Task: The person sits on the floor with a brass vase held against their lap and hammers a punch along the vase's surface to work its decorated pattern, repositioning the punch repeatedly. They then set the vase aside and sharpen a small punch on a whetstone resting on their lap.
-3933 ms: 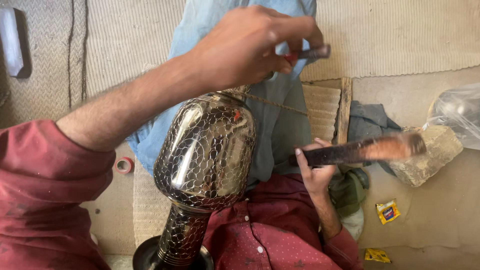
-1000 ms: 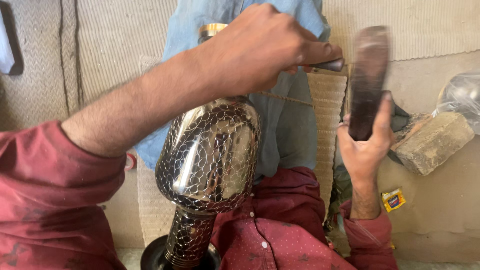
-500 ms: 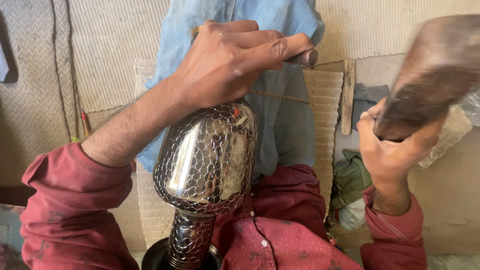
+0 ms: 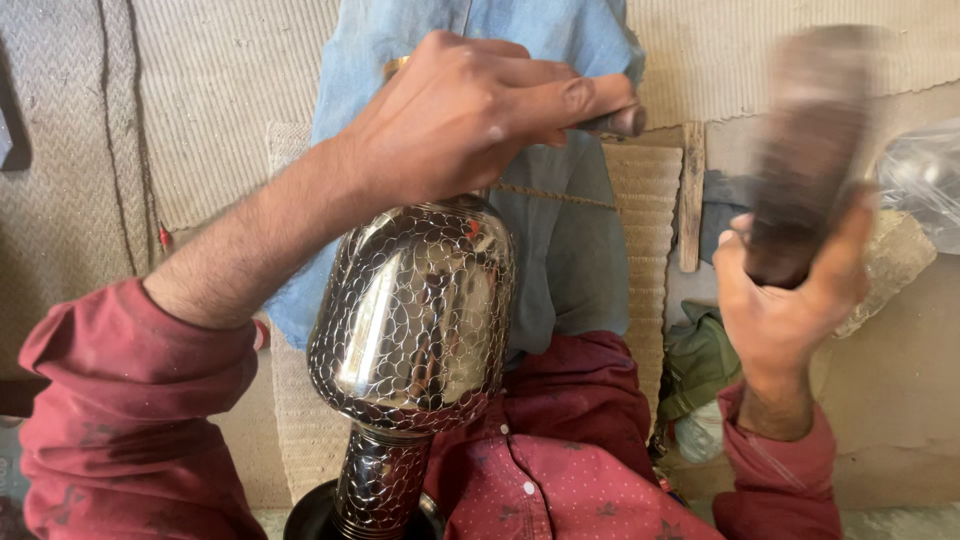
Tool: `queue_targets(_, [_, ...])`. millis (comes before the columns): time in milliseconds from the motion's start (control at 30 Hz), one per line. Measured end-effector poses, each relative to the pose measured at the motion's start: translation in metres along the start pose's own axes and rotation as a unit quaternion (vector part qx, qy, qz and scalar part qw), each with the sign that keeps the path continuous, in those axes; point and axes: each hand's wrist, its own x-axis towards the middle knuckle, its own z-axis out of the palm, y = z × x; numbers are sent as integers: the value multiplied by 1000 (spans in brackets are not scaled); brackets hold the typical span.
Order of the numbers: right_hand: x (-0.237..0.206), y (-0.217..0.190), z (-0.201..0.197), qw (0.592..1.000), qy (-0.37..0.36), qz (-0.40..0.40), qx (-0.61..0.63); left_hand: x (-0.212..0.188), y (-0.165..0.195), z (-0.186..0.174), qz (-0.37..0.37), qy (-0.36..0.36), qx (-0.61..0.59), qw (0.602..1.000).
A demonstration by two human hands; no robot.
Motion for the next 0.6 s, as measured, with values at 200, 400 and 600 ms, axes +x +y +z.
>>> queue_targets(200, [-23, -4, 42, 997, 69, 16, -34, 17, -12, -10, 42, -72, -124, 989])
queue_targets(400, [-40, -12, 82, 983, 67, 145, 95, 36, -8, -9, 35, -196, 0, 980])
queue_targets(600, [-44, -10, 92, 951, 174, 141, 215, 37, -9, -13, 82, -153, -55, 983])
